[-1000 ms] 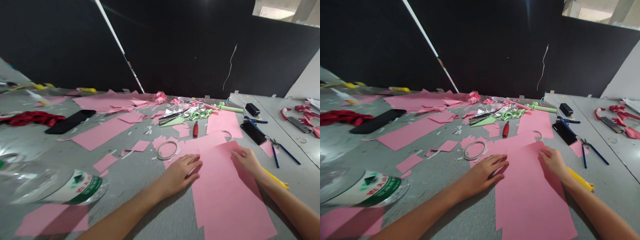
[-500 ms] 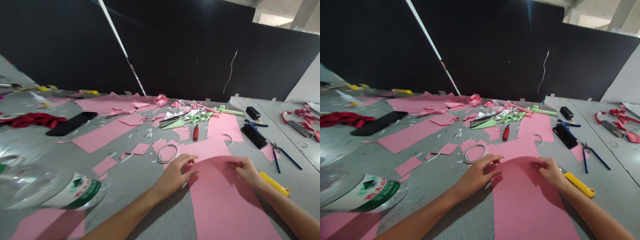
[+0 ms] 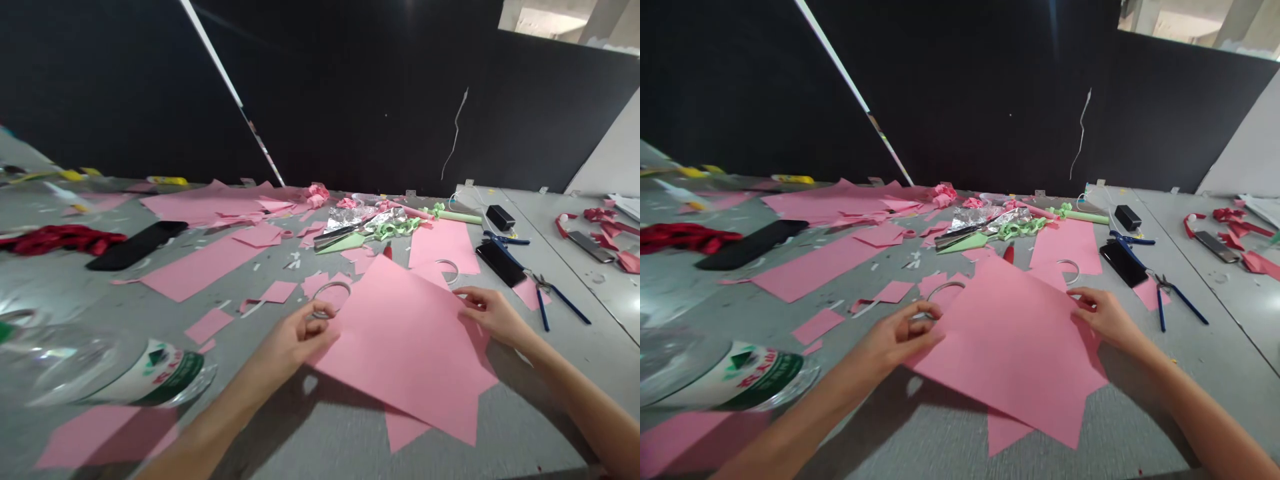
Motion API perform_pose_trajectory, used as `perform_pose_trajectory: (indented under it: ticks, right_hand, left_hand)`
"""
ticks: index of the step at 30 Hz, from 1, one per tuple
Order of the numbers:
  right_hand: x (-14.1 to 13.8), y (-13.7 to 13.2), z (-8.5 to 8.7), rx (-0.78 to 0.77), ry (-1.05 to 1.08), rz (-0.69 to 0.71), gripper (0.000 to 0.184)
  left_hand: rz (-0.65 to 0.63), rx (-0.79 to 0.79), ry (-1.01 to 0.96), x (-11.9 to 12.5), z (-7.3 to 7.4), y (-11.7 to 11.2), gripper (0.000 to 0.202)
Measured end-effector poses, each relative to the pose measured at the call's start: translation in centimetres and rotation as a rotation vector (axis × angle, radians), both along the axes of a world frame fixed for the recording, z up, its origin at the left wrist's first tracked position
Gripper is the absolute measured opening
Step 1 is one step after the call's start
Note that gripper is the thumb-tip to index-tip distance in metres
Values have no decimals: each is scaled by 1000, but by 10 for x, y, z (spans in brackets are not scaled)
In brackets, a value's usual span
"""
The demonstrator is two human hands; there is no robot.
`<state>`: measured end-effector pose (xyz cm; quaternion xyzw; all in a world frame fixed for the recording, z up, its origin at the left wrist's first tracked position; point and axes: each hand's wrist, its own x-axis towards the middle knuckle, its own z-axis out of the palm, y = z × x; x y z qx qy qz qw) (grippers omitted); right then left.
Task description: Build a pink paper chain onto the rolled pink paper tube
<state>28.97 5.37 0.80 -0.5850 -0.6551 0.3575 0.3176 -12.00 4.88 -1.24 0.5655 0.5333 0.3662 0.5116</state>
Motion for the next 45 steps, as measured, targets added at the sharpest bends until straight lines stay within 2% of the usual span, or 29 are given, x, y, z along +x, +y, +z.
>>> perform_pose_trajectory:
  ticks: [3, 6, 8, 12, 15, 18, 20, 21, 23, 24, 26, 29, 32, 35, 38, 40, 42, 43, 45]
  right_hand:
    - [-4, 1, -1, -32, 25, 28, 41]
    - [-7, -4, 5, -107, 50, 48, 43]
    - [-4, -14, 13, -199, 139, 48, 53]
    - [10, -49, 24, -441, 481, -6, 91]
    - [18, -81, 19, -471, 467, -20, 89]
    - [23, -115, 11, -351, 261, -16, 64]
    - [25, -136, 10, -164, 51, 40, 36]
    - [23, -146, 12, -26, -48, 109, 30]
    - [15, -162, 14, 207, -206, 369, 37]
    - [8, -167, 15, 247, -300, 520, 46]
    - [-8, -172, 12, 332, -406, 726, 57]
    - [-26, -171, 2, 448, -468, 741, 48]
    - [-30, -167, -1, 429, -470, 752, 34]
    - [-30, -160, 7, 432, -406, 724, 38]
    - [-41, -147, 17, 554, -378, 616, 46]
    - [-56, -135, 25, 647, -389, 581, 44]
    - [-76, -122, 30, 692, -386, 647, 37]
    - [-86, -116, 30, 704, -374, 702, 32]
    - [-104, -108, 27, 662, -364, 797, 22]
  left_hand:
    - [-87, -185, -74, -5, -8, -45, 85]
    - [-44, -204, -30, -1, -10, -74, 84]
    - [0, -183, 31, 3, -8, -82, 81]
    - [121, -165, 5, 6, -9, -94, 91]
    - [236, -145, 50, 3, -14, -103, 89]
    - [304, -85, 152, -3, -20, -112, 74]
    - [315, -45, 222, -8, -22, -116, 60]
    - [315, -32, 260, -10, -23, -117, 54]
    - [289, -34, 327, -13, -22, -116, 47]
    - [266, -41, 357, -14, -21, -115, 47]
    - [213, -39, 412, -14, -17, -110, 50]
    - [154, -36, 436, -13, -11, -103, 59]
    - [94, -84, 402, -12, -10, -101, 64]
    - [19, -26, 361, -10, -8, -102, 50]
    - [-129, 25, 285, -2, 0, -103, 42]
    - [-263, -24, 197, 9, 6, -104, 42]
    - [-354, -112, 73, 22, 9, -105, 39]
    - [-343, -166, 9, 29, 8, -106, 40]
    - [-225, -287, -103, 41, 5, -106, 48]
